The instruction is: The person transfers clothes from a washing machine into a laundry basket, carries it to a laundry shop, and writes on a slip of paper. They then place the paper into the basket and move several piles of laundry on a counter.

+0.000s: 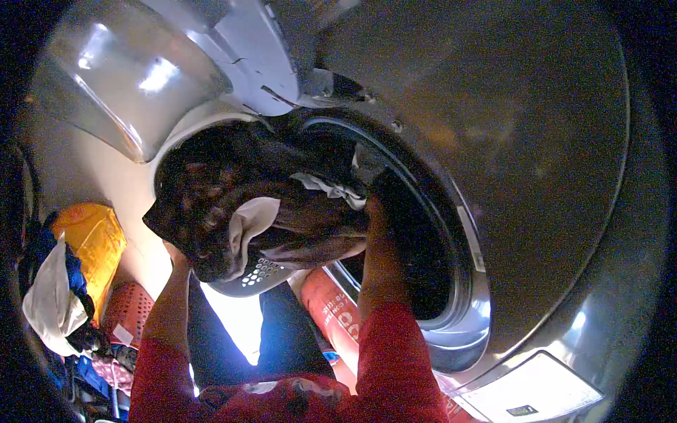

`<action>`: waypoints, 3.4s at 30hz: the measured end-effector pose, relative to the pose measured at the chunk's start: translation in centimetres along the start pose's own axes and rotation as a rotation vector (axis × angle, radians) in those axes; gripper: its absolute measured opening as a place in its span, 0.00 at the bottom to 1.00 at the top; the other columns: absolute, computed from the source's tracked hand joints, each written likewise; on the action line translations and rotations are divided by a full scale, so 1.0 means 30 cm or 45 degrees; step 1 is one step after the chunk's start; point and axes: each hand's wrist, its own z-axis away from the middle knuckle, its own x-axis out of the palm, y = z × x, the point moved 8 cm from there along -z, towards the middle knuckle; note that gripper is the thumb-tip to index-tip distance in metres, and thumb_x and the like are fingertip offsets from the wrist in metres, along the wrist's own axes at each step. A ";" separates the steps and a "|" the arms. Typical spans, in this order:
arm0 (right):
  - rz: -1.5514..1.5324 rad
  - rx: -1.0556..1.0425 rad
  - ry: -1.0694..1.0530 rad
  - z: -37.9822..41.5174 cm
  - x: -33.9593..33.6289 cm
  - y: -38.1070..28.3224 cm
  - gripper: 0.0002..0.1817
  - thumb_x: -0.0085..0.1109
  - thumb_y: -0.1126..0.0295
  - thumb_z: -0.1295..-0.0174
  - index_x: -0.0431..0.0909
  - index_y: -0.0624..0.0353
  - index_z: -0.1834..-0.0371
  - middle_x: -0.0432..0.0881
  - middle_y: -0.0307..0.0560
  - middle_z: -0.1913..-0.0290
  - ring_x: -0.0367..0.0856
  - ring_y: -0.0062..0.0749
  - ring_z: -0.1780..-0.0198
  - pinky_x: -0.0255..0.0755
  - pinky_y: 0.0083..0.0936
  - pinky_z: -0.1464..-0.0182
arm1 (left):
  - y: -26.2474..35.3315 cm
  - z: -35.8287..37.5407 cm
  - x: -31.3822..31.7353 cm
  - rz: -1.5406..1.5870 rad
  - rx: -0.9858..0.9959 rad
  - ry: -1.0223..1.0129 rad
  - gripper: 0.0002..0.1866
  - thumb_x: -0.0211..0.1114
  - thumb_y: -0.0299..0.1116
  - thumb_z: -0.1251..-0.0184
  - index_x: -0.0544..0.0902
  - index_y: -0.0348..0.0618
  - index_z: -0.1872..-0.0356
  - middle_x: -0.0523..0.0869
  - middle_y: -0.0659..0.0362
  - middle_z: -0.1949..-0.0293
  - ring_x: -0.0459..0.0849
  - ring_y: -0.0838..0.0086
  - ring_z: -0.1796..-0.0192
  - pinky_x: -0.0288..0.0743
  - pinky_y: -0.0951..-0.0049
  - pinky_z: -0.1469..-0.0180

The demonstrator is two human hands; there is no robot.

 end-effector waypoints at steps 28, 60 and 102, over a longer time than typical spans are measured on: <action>0.391 -0.592 -0.412 0.651 1.257 -0.084 0.37 0.64 0.61 0.63 0.60 0.68 0.50 0.69 0.66 0.55 0.68 0.49 0.51 0.61 0.33 0.49 | 0.126 -0.021 0.045 -1.277 0.669 0.048 0.19 0.51 0.27 0.46 0.63 0.35 0.52 0.75 0.51 0.72 0.72 0.72 0.77 0.68 0.73 0.74; 0.538 -0.751 -0.510 1.049 0.450 -0.136 0.17 0.49 0.83 0.61 0.67 0.60 0.63 0.67 0.49 0.61 0.67 0.33 0.58 0.64 0.27 0.61 | 0.141 0.006 0.060 -1.342 0.727 0.130 0.23 0.50 0.26 0.52 0.63 0.29 0.51 0.70 0.40 0.56 0.69 0.52 0.53 0.60 0.63 0.49; 0.790 -0.314 0.142 -0.266 -0.106 0.090 0.25 0.48 0.67 0.50 0.58 0.61 0.48 0.64 0.54 0.49 0.62 0.40 0.48 0.57 0.30 0.48 | -0.082 0.195 0.720 -2.056 1.234 -0.295 0.33 0.58 0.49 0.61 0.63 0.64 0.46 0.53 0.64 0.39 0.46 0.58 0.37 0.48 0.37 0.52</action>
